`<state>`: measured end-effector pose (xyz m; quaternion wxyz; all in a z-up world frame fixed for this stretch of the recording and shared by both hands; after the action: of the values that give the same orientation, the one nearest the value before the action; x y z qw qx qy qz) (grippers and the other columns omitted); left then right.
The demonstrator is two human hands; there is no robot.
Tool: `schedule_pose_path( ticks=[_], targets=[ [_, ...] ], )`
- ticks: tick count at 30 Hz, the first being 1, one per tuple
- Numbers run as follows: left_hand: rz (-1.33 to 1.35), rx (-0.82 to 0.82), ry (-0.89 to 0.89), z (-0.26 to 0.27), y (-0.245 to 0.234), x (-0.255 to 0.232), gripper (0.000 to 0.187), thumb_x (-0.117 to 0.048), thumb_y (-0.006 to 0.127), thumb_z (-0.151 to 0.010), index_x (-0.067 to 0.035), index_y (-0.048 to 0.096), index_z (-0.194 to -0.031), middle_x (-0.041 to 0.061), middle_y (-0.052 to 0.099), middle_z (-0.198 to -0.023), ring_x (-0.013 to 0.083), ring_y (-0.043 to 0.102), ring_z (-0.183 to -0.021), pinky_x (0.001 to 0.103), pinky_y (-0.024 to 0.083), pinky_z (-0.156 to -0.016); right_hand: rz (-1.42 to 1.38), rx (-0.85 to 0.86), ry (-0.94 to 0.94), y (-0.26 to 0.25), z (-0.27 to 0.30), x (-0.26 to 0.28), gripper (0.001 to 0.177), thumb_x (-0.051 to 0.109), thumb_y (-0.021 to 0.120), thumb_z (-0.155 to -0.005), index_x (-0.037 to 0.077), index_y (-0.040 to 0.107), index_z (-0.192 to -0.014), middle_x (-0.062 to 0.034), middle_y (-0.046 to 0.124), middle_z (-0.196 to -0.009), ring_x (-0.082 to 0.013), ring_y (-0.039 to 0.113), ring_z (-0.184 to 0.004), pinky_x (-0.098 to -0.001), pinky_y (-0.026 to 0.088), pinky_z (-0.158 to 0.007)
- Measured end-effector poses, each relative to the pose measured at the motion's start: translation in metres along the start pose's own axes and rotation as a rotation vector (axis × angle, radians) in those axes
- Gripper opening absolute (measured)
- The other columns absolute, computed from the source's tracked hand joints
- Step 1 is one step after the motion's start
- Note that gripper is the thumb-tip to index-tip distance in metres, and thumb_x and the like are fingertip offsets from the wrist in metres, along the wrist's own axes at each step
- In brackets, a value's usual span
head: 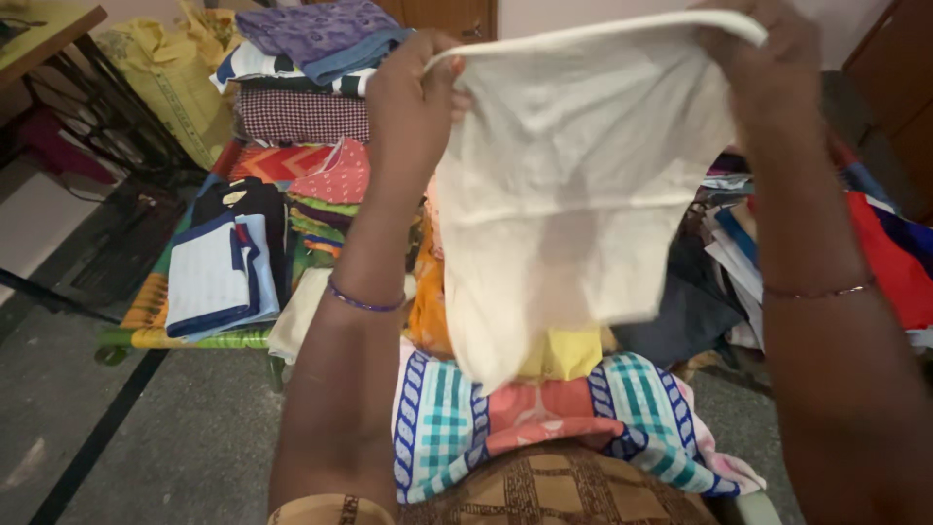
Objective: The person sorts various folded and unfolded clothing items into separate piles on a colorful mat.
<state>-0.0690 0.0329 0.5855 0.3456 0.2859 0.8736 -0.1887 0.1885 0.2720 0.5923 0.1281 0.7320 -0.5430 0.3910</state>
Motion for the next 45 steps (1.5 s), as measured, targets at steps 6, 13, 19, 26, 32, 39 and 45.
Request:
schedule_pose_path(
  ticks=[6,13,19,26,32,39,45],
  targets=[
    [-0.118,0.005,0.102,0.04,-0.015,-0.037,0.01,-0.005,0.06,-0.104,-0.001,0.068,-0.109,0.009,0.074,-0.091,0.014,0.079,-0.079,0.027,0.062,-0.071,-0.068,0.107,-0.139,-0.01,0.04,0.037,0.011,0.004,0.068,-0.106,0.003,0.072,-0.116,-0.002,0.071,-0.103,-0.0089,0.067,-0.092,-0.0244,0.053,-0.082],
    [-0.306,0.389,-0.158,0.198,0.001,0.013,0.017,-0.009,0.065,-0.095,-0.005,0.073,-0.109,0.015,0.07,-0.096,0.0315,0.07,-0.091,0.039,0.054,-0.081,0.37,0.647,0.317,-0.011,0.182,-0.109,0.028,0.005,0.063,-0.098,0.011,0.077,-0.122,-0.0049,0.079,-0.118,-0.0234,0.074,-0.079,-0.0408,0.059,-0.069],
    [-0.232,0.815,-0.607,0.359,0.039,0.084,0.023,-0.01,0.067,-0.083,-0.012,0.078,-0.103,0.009,0.076,-0.102,0.027,0.073,-0.094,0.037,0.056,-0.087,0.145,1.193,0.831,0.027,0.381,-0.202,0.04,0.02,0.066,-0.089,0.019,0.078,-0.127,-0.0006,0.076,-0.127,-0.016,0.073,-0.114,-0.0348,0.059,-0.102],
    [-0.347,1.064,-0.637,0.397,0.046,0.073,0.02,-0.026,0.067,-0.087,-0.014,0.08,-0.098,0.007,0.078,-0.1,0.0279,0.071,-0.097,0.038,0.054,-0.086,-0.072,1.314,0.763,0.031,0.43,-0.183,0.041,0.016,0.073,-0.086,0.01,0.079,-0.126,-0.0045,0.077,-0.125,-0.0183,0.069,-0.119,-0.0342,0.054,-0.103],
    [-0.203,1.121,-0.842,0.396,0.033,0.176,0.042,-0.046,0.056,-0.099,-0.017,0.074,-0.124,0.004,0.074,-0.123,0.0248,0.071,-0.114,0.037,0.046,-0.105,-0.096,1.465,0.901,0.038,0.449,-0.179,0.041,0.033,0.067,-0.092,0.012,0.081,-0.124,-0.0077,0.081,-0.116,-0.0196,0.079,-0.112,-0.0352,0.059,-0.101],
    [0.29,0.265,-0.908,0.321,0.023,0.477,0.024,-0.016,0.065,-0.095,-0.006,0.071,-0.116,0.004,0.069,-0.091,0.0167,0.062,-0.075,0.031,0.05,-0.067,-0.104,1.207,0.692,0.102,0.393,-0.199,0.047,0.037,0.063,-0.094,0.012,0.069,-0.134,-0.0074,0.074,-0.135,-0.0199,0.067,-0.127,-0.0389,0.051,-0.108],
    [-0.357,0.072,-0.486,0.306,0.048,0.521,0.043,-0.018,0.079,-0.091,0.012,0.061,-0.116,0.021,0.062,-0.095,0.0319,0.059,-0.086,0.039,0.051,-0.075,-0.353,1.257,0.687,0.19,0.431,-0.164,0.073,0.042,0.066,-0.089,0.017,0.045,-0.154,-0.0076,0.033,-0.165,-0.0248,0.029,-0.152,-0.0468,0.025,-0.119]
  ],
)
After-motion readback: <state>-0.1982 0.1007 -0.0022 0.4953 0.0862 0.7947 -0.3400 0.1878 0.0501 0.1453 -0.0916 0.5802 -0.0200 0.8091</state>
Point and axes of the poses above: each hand's wrist, its own z-axis away from the middle knuckle, its own y-axis out of the palm, x = y × z, the point moved 10 cm from there along -z, towards the middle knuckle
